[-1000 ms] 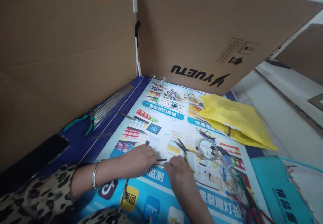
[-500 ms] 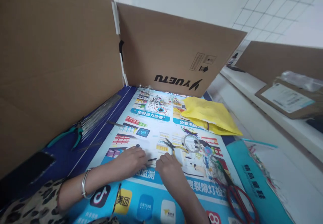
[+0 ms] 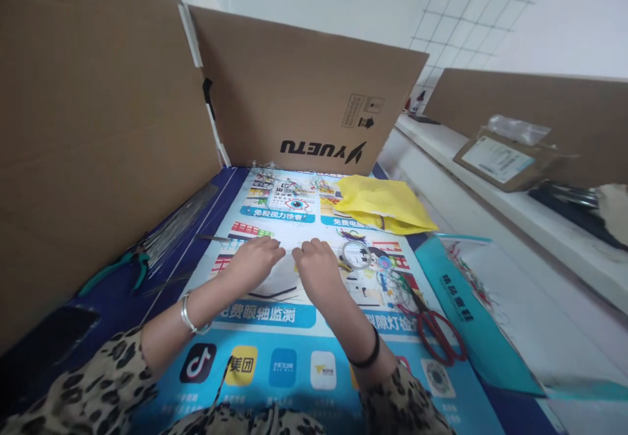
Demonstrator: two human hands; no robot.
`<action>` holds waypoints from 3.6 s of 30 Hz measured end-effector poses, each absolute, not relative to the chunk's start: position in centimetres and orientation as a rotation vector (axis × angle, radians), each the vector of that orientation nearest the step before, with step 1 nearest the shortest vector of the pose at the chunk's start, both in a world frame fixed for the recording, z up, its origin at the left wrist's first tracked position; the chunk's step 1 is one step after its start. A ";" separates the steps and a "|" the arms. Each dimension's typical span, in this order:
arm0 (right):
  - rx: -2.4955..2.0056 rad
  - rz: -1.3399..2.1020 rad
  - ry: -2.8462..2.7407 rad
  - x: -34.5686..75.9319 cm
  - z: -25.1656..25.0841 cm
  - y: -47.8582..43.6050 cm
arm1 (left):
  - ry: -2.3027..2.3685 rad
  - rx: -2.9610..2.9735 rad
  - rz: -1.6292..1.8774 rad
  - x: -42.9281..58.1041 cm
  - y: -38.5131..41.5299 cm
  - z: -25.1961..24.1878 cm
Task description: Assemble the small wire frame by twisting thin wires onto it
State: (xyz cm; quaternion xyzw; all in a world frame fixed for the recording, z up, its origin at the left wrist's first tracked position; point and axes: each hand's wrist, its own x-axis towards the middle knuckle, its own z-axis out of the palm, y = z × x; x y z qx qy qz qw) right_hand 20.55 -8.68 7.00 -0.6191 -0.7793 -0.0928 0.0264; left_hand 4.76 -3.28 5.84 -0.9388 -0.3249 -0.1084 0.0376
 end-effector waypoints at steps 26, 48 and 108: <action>-1.875 0.458 -1.726 22.4 0.4 -0.9 | -1.506 -3.078 -0.768 8.1 3.1 0.1; -1.543 0.928 -1.135 22.7 -1.9 -0.5 | -2.163 -3.346 -1.834 8.8 3.5 -1.2; -1.593 0.788 -2.801 20.1 4.2 -6.9 | -0.978 -3.256 0.287 5.0 2.8 7.2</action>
